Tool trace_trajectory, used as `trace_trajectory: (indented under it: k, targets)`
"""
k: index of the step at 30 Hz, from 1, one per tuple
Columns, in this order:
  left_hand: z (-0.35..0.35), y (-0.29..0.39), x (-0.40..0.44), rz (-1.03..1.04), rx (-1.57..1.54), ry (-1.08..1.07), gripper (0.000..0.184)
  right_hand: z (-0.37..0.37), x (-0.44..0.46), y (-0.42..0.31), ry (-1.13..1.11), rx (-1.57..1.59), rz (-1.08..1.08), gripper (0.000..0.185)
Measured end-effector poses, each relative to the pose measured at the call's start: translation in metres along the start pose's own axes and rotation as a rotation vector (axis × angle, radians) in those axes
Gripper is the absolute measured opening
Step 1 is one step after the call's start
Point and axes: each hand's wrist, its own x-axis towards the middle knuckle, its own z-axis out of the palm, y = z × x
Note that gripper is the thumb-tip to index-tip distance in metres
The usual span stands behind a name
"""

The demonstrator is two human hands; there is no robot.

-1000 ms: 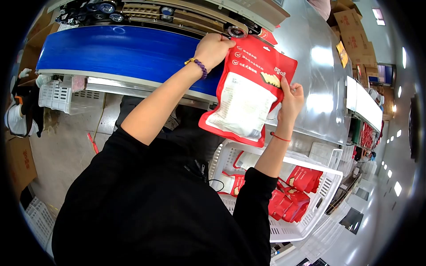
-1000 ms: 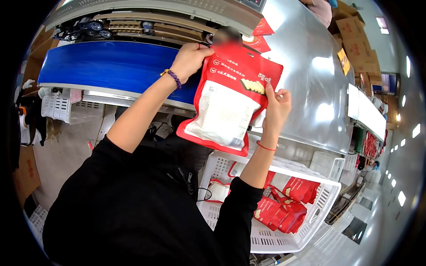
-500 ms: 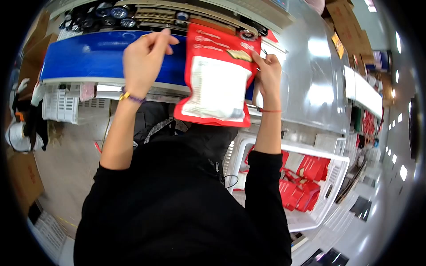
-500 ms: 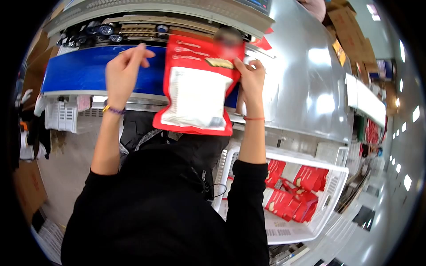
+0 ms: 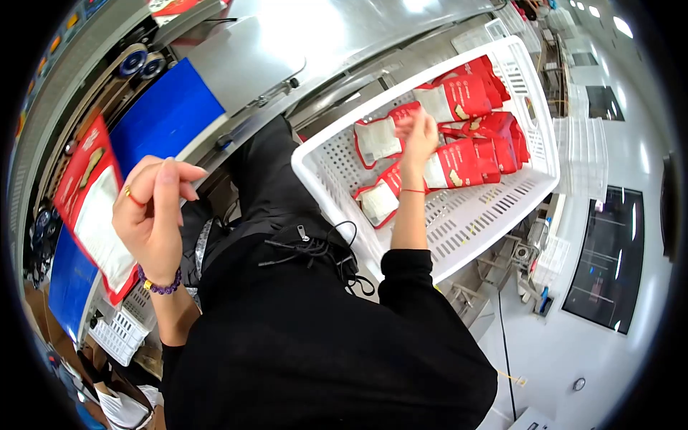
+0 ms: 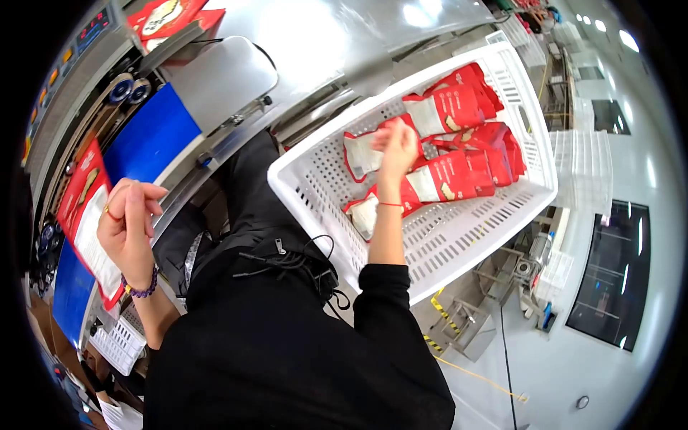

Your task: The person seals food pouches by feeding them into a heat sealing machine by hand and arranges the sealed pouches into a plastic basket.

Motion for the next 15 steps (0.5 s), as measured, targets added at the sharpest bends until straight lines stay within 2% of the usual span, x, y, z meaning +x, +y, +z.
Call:
trace_trajectory:
  k: [2, 4, 6, 7, 8, 10, 11, 13, 14, 15]
  targets:
    - [0.017, 0.005, 0.005, -0.030, 0.013, -0.100, 0.022, -0.070, 0.018, 0.049, 0.194, -0.104, 0.008, 0.027]
    - [0.031, 0.009, 0.007, -0.006, 0.053, -0.192, 0.022, -0.122, 0.024, 0.080, 0.279, -0.130, 0.106, 0.024]
    - [0.040, 0.009, 0.007, 0.015, 0.082, -0.221, 0.022, -0.176, 0.044, 0.124, 0.455, -0.206, 0.115, 0.026]
    - [0.042, 0.008, 0.007, 0.037, 0.110, -0.244, 0.022, -0.193, 0.052, 0.123, 0.540, -0.454, 0.103, 0.030]
    - [0.044, 0.007, 0.007, 0.039, 0.112, -0.250, 0.022, -0.216, 0.062, 0.124, 0.592, -0.884, -0.058, 0.035]
    - [0.047, 0.003, 0.006, -0.047, 0.136, -0.235, 0.022, -0.244, 0.086, 0.122, 0.662, -1.034, -0.312, 0.044]
    - [0.049, 0.002, 0.005, -0.102, 0.120, -0.222, 0.021, -0.247, 0.096, 0.114, 0.668, -1.034, -0.309, 0.044]
    - [0.056, 0.002, 0.005, -0.116, 0.119, -0.238, 0.021, -0.250, 0.118, 0.091, 0.476, -0.616, -0.348, 0.047]
    - [0.058, 0.003, 0.006, -0.132, 0.120, -0.246, 0.021, -0.245, 0.123, 0.078, 0.478, -0.616, -0.347, 0.047]
    - [0.061, 0.003, 0.005, -0.133, 0.122, -0.247, 0.021, -0.236, 0.127, 0.066, 0.393, -0.724, -0.183, 0.041]
